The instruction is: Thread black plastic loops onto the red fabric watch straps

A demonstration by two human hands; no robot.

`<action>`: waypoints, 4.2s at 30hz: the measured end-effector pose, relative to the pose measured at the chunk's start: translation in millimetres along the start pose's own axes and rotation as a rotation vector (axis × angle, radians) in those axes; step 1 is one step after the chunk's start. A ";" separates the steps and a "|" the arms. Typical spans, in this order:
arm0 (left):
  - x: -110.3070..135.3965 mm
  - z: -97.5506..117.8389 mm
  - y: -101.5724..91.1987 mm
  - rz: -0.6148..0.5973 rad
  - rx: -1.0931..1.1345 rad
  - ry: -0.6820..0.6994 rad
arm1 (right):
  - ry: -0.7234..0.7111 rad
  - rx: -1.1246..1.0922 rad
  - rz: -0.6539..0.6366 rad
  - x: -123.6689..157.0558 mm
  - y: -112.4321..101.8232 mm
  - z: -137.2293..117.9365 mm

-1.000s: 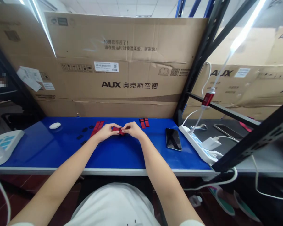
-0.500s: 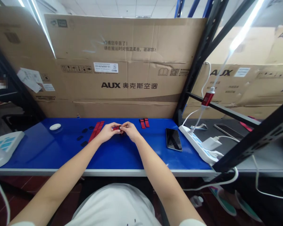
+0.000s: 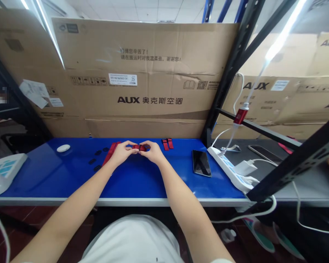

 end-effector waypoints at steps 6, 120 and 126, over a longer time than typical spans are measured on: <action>-2.1 -1.2 2.1 -0.037 0.007 0.023 | -0.052 0.074 0.004 1.0 -1.6 2.7; 19.7 -34.3 5.7 0.066 -1.294 -0.070 | 0.247 0.894 -0.490 32.6 17.5 35.0; 33.4 -23.3 -3.6 0.429 -1.371 -0.197 | -0.010 0.919 -0.405 30.8 35.2 5.9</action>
Point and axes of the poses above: each hand's wrist, its own x-axis away from the middle knuckle, its own y-axis out of the palm, z = x × y, the point moved 4 cm from there along -x, towards the middle knuckle, and after that the axes turned 8 degrees about -y, right-handed, at the moved point
